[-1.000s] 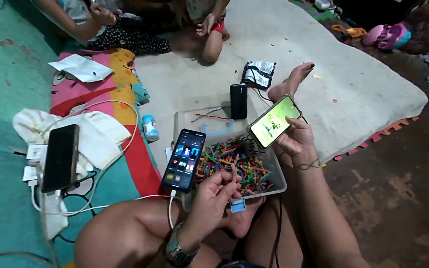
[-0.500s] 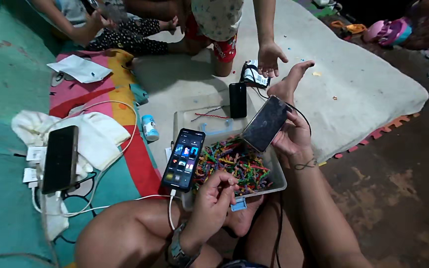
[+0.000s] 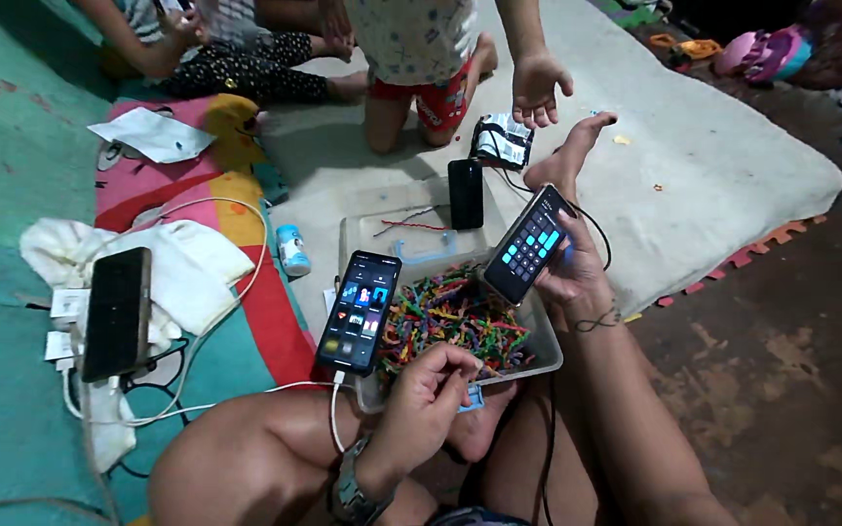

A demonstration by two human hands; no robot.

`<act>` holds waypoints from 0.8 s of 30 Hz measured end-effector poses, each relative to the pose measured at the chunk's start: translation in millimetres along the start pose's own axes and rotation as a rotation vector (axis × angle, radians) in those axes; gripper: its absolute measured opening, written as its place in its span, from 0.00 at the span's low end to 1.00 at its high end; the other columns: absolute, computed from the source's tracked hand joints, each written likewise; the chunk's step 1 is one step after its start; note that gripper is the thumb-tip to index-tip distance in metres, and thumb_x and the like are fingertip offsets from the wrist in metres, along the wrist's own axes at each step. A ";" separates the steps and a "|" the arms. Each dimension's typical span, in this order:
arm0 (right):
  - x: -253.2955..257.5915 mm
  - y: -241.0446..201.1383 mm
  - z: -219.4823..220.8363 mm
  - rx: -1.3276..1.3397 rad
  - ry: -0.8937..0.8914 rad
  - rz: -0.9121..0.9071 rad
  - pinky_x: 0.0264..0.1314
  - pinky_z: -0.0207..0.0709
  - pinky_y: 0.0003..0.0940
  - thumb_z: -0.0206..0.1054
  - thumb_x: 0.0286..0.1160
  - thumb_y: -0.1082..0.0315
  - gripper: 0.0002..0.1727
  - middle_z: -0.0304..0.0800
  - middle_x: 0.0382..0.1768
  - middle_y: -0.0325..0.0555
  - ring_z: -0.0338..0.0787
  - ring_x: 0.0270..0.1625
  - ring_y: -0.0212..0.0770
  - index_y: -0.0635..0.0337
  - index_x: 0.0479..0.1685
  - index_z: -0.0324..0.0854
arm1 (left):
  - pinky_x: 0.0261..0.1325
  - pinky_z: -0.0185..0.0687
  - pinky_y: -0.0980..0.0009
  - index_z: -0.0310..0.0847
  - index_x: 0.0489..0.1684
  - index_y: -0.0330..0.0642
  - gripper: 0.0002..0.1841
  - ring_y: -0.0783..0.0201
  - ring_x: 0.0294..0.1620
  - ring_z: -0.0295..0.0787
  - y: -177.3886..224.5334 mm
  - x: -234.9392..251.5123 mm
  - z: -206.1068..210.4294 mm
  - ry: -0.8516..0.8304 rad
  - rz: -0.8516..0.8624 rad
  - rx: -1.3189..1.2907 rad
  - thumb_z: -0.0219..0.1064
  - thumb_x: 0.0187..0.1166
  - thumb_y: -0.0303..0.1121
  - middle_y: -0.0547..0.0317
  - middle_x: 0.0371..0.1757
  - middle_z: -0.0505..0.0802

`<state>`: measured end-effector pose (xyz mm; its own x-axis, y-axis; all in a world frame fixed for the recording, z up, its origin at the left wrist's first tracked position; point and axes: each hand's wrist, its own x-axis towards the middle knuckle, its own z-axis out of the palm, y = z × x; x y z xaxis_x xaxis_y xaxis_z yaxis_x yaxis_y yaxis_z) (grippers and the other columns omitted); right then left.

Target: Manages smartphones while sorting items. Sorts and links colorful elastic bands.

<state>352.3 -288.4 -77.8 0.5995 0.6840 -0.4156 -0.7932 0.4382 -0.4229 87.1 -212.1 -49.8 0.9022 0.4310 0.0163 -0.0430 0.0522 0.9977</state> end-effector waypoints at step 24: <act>4.7 -2.0 -26.3 -0.111 -0.624 0.032 0.51 0.91 0.55 0.77 0.63 0.60 0.39 0.88 0.64 0.54 0.92 0.59 0.56 0.39 0.79 0.68 | 0.39 0.84 0.83 0.87 0.50 0.42 0.09 0.80 0.37 0.86 -3.8 1.8 -2.8 0.034 -0.010 -0.130 0.61 0.84 0.23 0.67 0.46 0.91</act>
<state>359.5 -301.4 -100.0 0.3734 0.9218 0.1042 -0.7737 0.3714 -0.5133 87.7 -209.0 -53.7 0.8880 0.4598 0.0021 -0.0914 0.1721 0.9808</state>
